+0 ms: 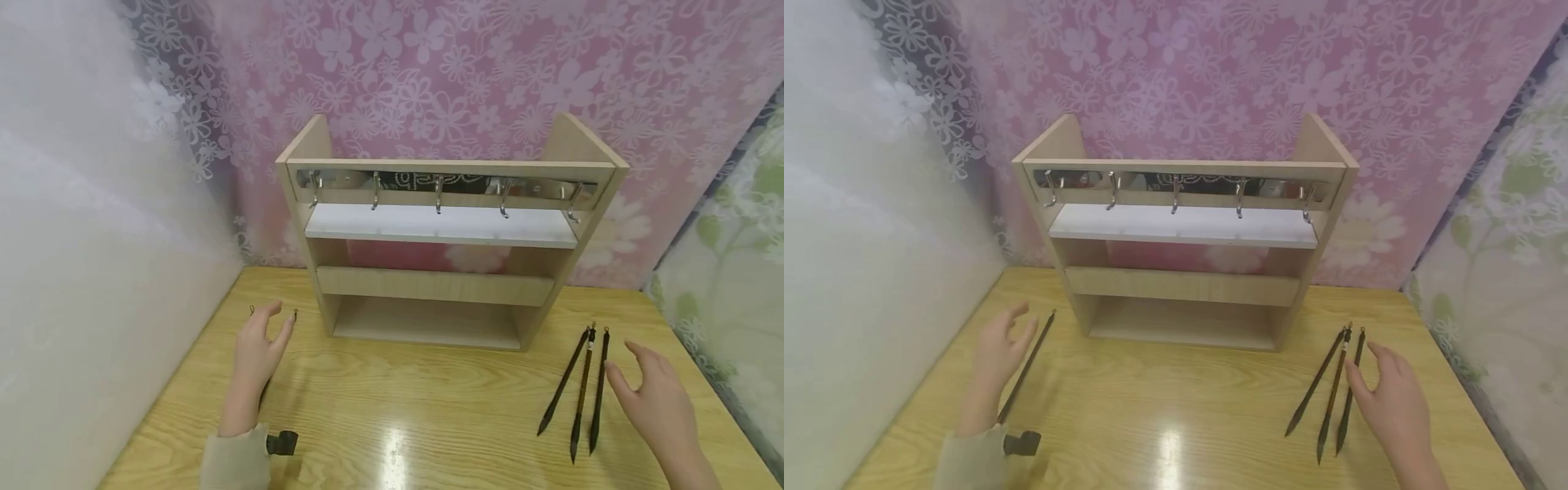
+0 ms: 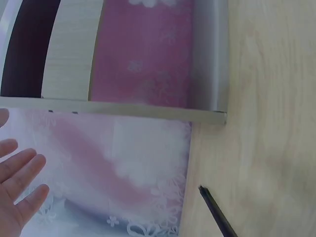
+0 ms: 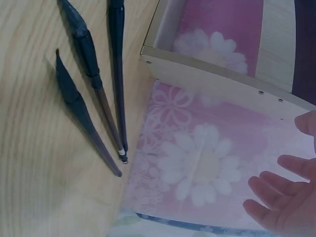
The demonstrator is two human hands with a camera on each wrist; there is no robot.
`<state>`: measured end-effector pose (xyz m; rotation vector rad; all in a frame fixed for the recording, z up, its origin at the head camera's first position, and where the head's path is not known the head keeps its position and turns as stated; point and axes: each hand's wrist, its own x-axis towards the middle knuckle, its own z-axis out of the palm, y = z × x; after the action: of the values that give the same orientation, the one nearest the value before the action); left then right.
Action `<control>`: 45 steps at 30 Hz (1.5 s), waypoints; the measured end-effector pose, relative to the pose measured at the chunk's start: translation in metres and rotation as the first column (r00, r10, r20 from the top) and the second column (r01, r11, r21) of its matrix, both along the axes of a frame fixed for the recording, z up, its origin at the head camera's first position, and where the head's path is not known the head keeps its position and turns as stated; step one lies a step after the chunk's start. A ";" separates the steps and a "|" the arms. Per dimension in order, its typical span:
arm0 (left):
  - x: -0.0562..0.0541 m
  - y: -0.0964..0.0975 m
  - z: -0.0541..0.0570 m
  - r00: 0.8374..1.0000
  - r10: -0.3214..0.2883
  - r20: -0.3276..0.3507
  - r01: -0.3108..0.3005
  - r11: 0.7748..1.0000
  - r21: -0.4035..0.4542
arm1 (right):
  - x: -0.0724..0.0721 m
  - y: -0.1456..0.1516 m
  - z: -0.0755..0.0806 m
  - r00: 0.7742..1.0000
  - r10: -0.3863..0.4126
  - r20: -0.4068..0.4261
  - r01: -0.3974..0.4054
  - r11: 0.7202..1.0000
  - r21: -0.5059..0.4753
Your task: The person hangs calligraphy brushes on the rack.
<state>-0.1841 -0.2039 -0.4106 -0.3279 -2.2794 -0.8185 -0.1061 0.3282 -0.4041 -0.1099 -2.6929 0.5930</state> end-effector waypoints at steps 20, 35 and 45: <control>-0.041 0.023 0.040 0.995 -0.100 -0.018 0.101 0.940 0.325 | -0.009 0.016 -0.024 0.996 -0.024 0.087 0.038 0.986 -0.165; -0.080 0.036 0.039 0.981 -0.187 0.061 0.118 0.808 0.577 | -0.015 0.036 -0.052 0.988 -0.014 0.152 0.048 0.974 -0.221; -0.087 0.045 0.044 0.977 -0.207 0.055 0.130 0.778 0.615 | -0.020 0.047 -0.071 0.953 -0.007 0.302 0.090 0.961 -0.261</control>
<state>-0.2716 -0.1593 -0.3668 -0.1837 -1.9636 -1.6503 -0.1263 0.3751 -0.4751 -0.3670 -2.8673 1.0024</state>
